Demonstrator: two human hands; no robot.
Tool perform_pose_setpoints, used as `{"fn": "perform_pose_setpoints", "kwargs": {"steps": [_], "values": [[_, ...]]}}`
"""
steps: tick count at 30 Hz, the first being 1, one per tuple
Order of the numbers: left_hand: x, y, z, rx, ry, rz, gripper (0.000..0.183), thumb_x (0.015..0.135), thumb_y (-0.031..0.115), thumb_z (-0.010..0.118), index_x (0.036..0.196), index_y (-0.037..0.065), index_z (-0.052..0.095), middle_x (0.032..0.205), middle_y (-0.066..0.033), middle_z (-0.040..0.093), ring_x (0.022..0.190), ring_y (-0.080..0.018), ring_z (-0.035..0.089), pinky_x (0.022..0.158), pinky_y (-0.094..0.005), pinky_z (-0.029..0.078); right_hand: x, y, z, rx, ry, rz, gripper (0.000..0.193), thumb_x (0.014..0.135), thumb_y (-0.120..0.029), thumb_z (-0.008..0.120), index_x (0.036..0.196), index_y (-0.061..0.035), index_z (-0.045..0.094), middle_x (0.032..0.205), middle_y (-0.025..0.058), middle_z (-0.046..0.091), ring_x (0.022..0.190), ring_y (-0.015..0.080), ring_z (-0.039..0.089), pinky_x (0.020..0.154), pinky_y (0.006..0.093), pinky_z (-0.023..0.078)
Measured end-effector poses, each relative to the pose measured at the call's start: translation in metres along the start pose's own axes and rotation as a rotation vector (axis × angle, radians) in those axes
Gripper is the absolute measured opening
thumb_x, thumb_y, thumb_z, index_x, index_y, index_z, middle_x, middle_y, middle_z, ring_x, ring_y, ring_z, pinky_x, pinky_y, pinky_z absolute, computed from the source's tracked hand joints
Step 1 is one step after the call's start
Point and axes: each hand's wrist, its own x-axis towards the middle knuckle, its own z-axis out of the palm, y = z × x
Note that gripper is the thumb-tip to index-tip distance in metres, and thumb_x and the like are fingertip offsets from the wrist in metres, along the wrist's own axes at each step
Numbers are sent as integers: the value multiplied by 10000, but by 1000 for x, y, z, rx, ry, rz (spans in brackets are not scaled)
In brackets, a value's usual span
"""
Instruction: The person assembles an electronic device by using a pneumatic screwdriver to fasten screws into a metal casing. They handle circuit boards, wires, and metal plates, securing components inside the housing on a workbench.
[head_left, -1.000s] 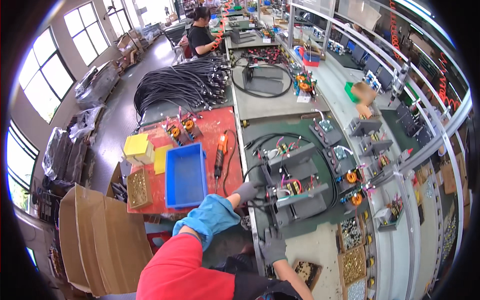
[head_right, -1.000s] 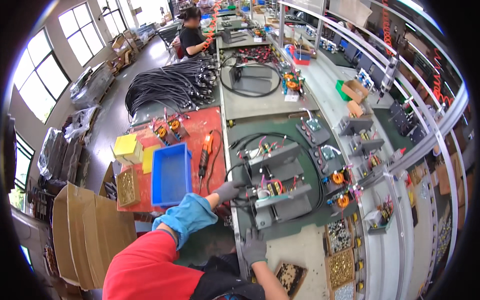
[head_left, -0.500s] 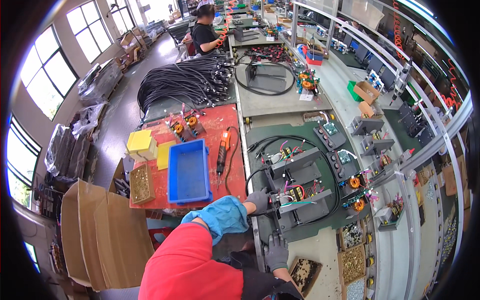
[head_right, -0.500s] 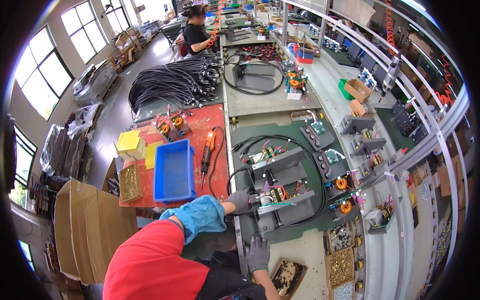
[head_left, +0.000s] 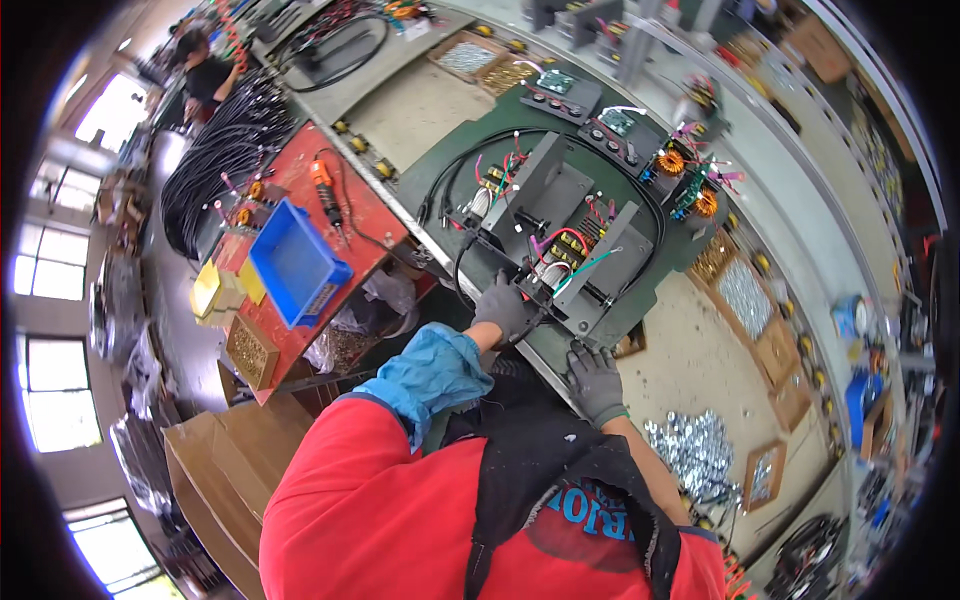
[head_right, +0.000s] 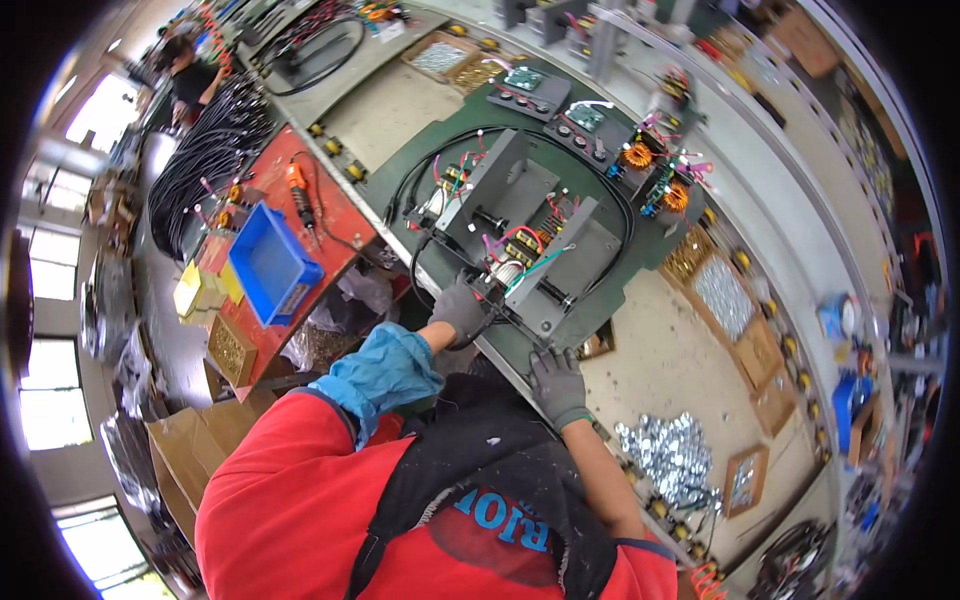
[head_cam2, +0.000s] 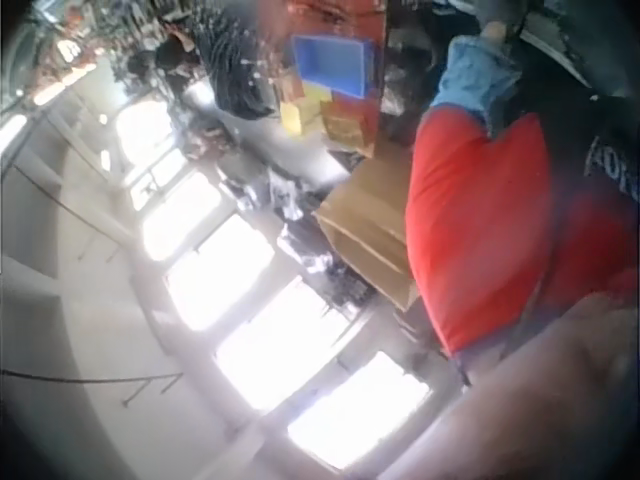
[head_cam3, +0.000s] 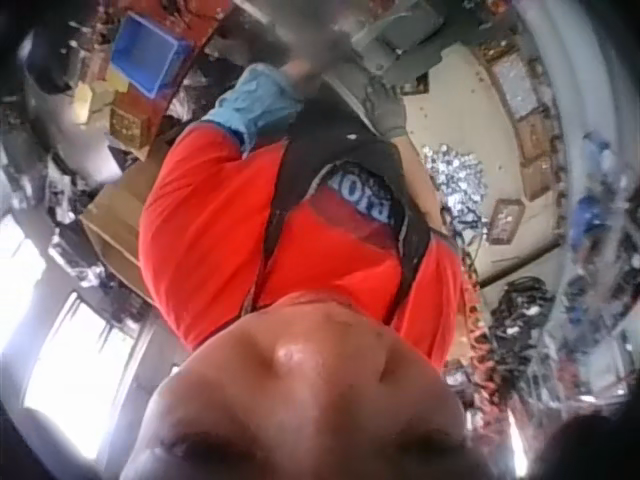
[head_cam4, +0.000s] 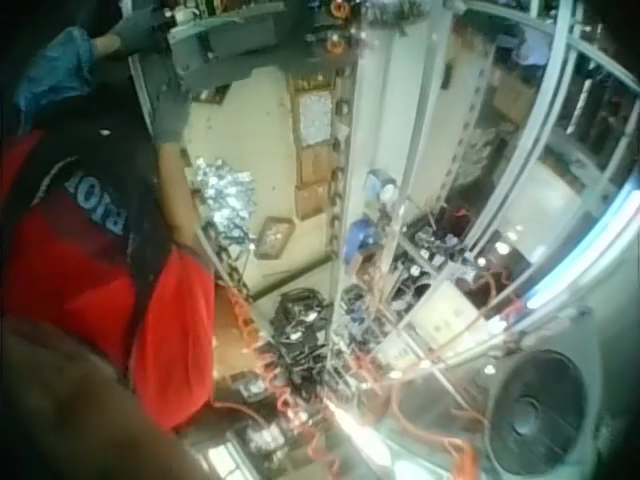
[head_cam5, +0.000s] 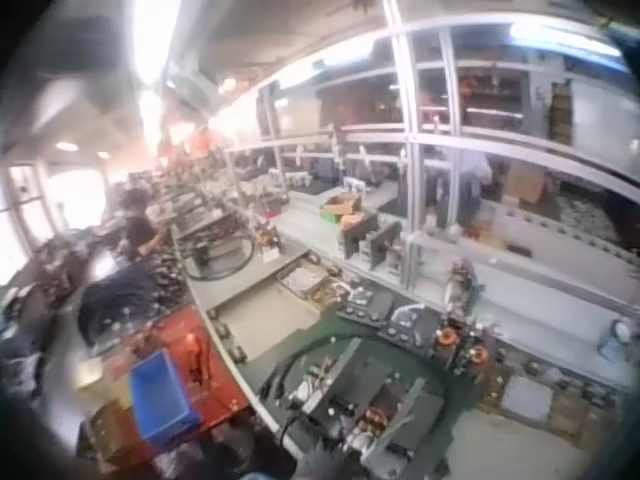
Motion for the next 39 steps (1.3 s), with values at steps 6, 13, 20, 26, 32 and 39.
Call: {"fn": "perform_pose_setpoints", "kwargs": {"steps": [6, 13, 20, 26, 32, 39], "values": [[-67, 61, 83, 85, -71, 82, 447, 776, 169, 576, 1131, -103, 572, 1399, -290, 328, 1154, -411, 509, 957, -390, 444, -115, 11, -5, 58, 61, 292, 363, 806, -244, 566, 1133, -90, 592, 1141, 107, 585, 1127, 302, 511, 1019, 456, 349], [-117, 93, 133, -25, -664, 654, 523, 813, 242, 551, 1258, -26, 492, 1226, -265, 527, 1150, -357, 519, 964, -405, 410, -219, 12, -2, 104, 292, 736, 334, 780, -166, 598, 1096, -61, 593, 1079, 170, 553, 990, 381, 516, 847, 461, 417], [-111, 113, 42, -319, -1188, 898, 455, 914, 316, 520, 1221, -20, 537, 1203, -170, 583, 1139, -274, 532, 982, -375, 388, -261, 5, 27, -164, 378, 1068, 353, 831, -212, 529, 1154, -86, 595, 1239, 238, 496, 1142, 408, 479, 967, 491, 375], [-8, 66, 1, -310, -895, 534, 396, 890, 316, 562, 1081, -27, 609, 943, -102, 653, 842, -199, 621, 762, -347, 502, -297, 11, 43, -68, 176, 1190, 511, 784, -337, 553, 1230, -88, 538, 1244, 186, 527, 1149, 395, 486, 994, 499, 340], [115, 44, 22, 58, -177, 295, 364, 844, 323, 561, 1060, 40, 636, 999, -178, 653, 948, -312, 630, 825, -405, 491, -305, 2, 36, -228, 61, 1305, 616, 679, -458, 668, 1167, -93, 577, 1176, 161, 576, 1070, 391, 529, 965, 491, 366], [175, 41, 58, 336, -62, 404, 307, 849, 245, 526, 1080, 57, 599, 1070, -212, 611, 977, -374, 596, 854, -446, 473, -294, 16, 2, -76, -151, 1464, 554, 696, -288, 689, 1178, -74, 520, 1160, 183, 541, 1090, 399, 499, 920, 485, 408]]}}
